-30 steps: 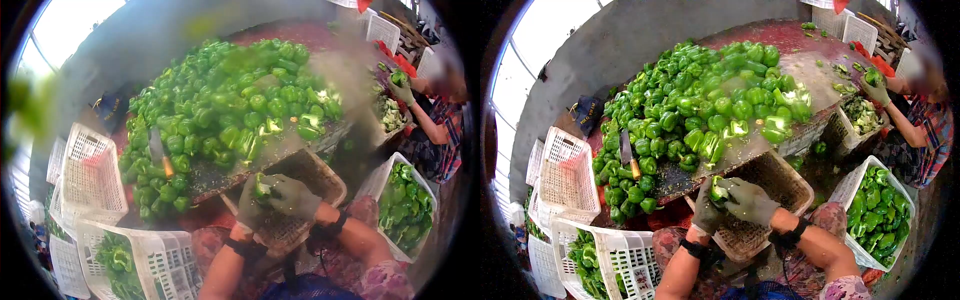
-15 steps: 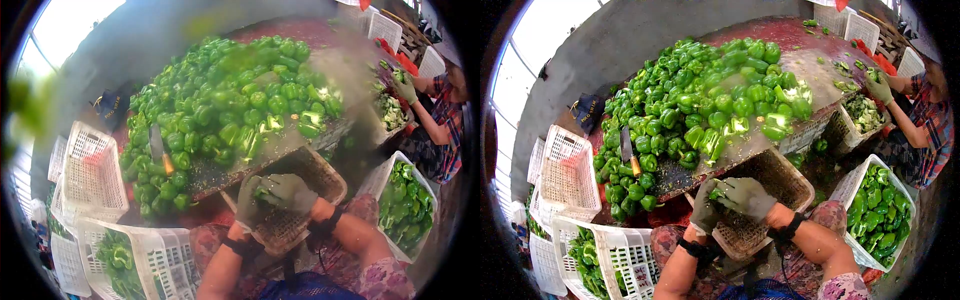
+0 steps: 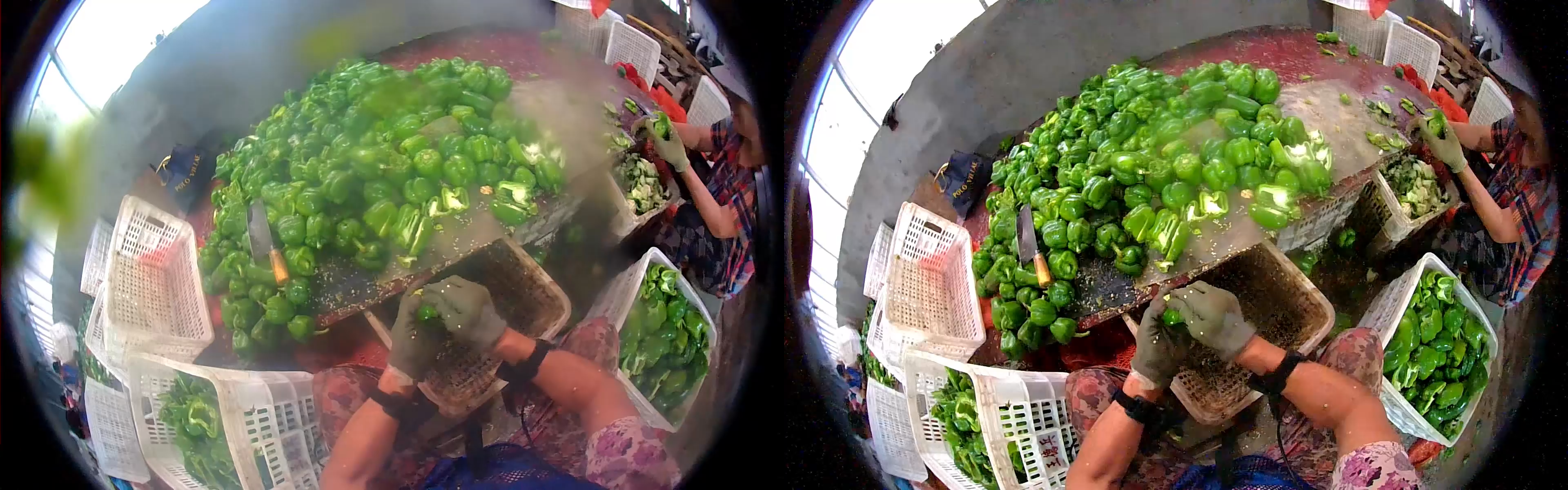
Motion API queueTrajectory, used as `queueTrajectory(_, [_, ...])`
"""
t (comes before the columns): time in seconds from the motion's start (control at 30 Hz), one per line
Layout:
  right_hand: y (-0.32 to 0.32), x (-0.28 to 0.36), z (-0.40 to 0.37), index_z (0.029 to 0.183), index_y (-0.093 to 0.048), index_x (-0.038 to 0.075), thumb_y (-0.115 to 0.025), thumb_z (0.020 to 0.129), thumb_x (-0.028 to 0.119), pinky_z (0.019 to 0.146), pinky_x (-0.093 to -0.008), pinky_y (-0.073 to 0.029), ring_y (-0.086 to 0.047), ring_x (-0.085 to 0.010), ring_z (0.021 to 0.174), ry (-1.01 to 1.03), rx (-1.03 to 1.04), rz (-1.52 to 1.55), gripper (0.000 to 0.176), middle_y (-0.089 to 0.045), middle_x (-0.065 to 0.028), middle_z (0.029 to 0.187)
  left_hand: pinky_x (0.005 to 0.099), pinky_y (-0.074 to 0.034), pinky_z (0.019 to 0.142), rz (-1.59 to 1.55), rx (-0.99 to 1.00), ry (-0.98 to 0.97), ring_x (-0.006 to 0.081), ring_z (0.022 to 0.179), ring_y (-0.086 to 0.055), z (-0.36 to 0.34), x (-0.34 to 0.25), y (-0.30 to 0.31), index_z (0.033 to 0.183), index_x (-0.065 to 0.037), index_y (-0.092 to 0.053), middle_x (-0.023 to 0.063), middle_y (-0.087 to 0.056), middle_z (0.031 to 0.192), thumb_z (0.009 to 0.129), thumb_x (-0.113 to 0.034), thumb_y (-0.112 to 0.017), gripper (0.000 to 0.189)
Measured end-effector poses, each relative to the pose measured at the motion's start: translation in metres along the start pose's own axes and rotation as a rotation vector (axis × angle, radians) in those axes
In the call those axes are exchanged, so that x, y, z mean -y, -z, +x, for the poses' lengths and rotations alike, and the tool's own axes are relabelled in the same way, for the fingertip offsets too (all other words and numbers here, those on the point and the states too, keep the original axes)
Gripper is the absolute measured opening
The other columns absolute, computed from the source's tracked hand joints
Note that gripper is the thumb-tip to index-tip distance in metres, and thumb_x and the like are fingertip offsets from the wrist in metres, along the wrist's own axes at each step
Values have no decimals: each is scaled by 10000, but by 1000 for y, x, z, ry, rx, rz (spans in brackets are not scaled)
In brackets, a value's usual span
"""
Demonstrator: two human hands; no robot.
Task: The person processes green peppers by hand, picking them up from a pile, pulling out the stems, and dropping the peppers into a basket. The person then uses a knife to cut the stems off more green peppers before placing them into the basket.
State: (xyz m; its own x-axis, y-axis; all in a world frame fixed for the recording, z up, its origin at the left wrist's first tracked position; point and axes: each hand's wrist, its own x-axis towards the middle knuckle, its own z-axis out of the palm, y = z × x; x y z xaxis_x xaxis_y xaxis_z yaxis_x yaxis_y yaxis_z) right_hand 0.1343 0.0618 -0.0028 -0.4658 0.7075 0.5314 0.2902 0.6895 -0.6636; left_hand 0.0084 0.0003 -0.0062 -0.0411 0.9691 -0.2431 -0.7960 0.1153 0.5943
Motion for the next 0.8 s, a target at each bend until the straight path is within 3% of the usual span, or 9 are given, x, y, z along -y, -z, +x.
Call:
queueTrajectory(0.1, [-1,-5,-3,1006,-707,27,-598,882,121,758,-375,-538,-671,-313,843,-87,12,-6,190,-695,-133,964,413,-485,1018,-48,67,-46,252,1180,-567,-4,6,-12,1417,-123,-429,101,-561,1289,944,-170,-560,493])
queueTrajectory(0.17, [2,-2,3,1021,-695,11,-587,898,133,760,-364,-532,-674,-281,852,-359,-70,218,204,-692,-137,954,388,-509,978,350,20,-124,243,1167,-558,5,22,12,1471,-135,-357,119,-528,1299,900,-90,-565,610])
queueTrajectory(0.2, [3,0,7,1028,-689,2,-582,906,139,761,-358,-530,-675,-265,857,-497,-114,333,213,-691,-140,949,380,-510,968,234,26,-104,240,1156,-562,3,21,3,1479,-134,-349,119,-523,1302,891,-71,-561,629])
queueTrajectory(0.4, [14,-11,5,1044,-700,1,-582,979,231,735,-296,-515,-644,-145,804,-454,-174,580,267,-701,-67,906,376,-497,988,311,18,-51,254,1164,-562,0,1,-26,1502,-115,-333,126,-508,1337,815,-43,-583,734])
queueTrajectory(0.5, [45,-11,10,1031,-701,6,-569,993,249,704,-283,-518,-620,-110,797,-876,11,978,280,-686,-27,903,404,-481,1032,181,88,-55,277,1217,-546,1,-3,-20,1485,-75,-353,127,-510,1351,773,-54,-540,737])
queueTrajectory(0.57, [66,-3,18,1003,-709,44,-595,974,280,610,-300,-516,-669,-179,741,-842,263,575,264,-700,-58,883,423,-477,1044,64,92,-49,283,1230,-546,0,-8,-15,1462,-56,-383,126,-517,1343,777,-64,-506,696])
queueTrajectory(0.6, [66,-16,12,1001,-714,55,-624,948,289,614,-306,-520,-678,-219,741,-533,286,265,257,-700,-93,877,448,-471,1060,78,57,-46,288,1249,-537,-2,-13,-21,1436,-40,-410,137,-525,1327,782,-75,-468,657])
queueTrajectory(0.7, [59,-13,7,987,-711,75,-674,893,303,599,-338,-514,-664,-293,716,1,16,-99,249,-668,-144,841,436,-489,1035,449,27,-164,283,1220,-550,-4,-14,-23,1424,-39,-419,138,-531,1308,777,-66,-476,650])
queueTrajectory(0.8, [48,3,9,951,-682,79,-691,862,297,570,-378,-493,-626,-309,677,100,-59,-202,236,-609,-128,785,402,-528,956,316,2,-49,261,1143,-580,-7,-16,-29,1420,-63,-429,131,-544,1280,774,-55,-490,650])
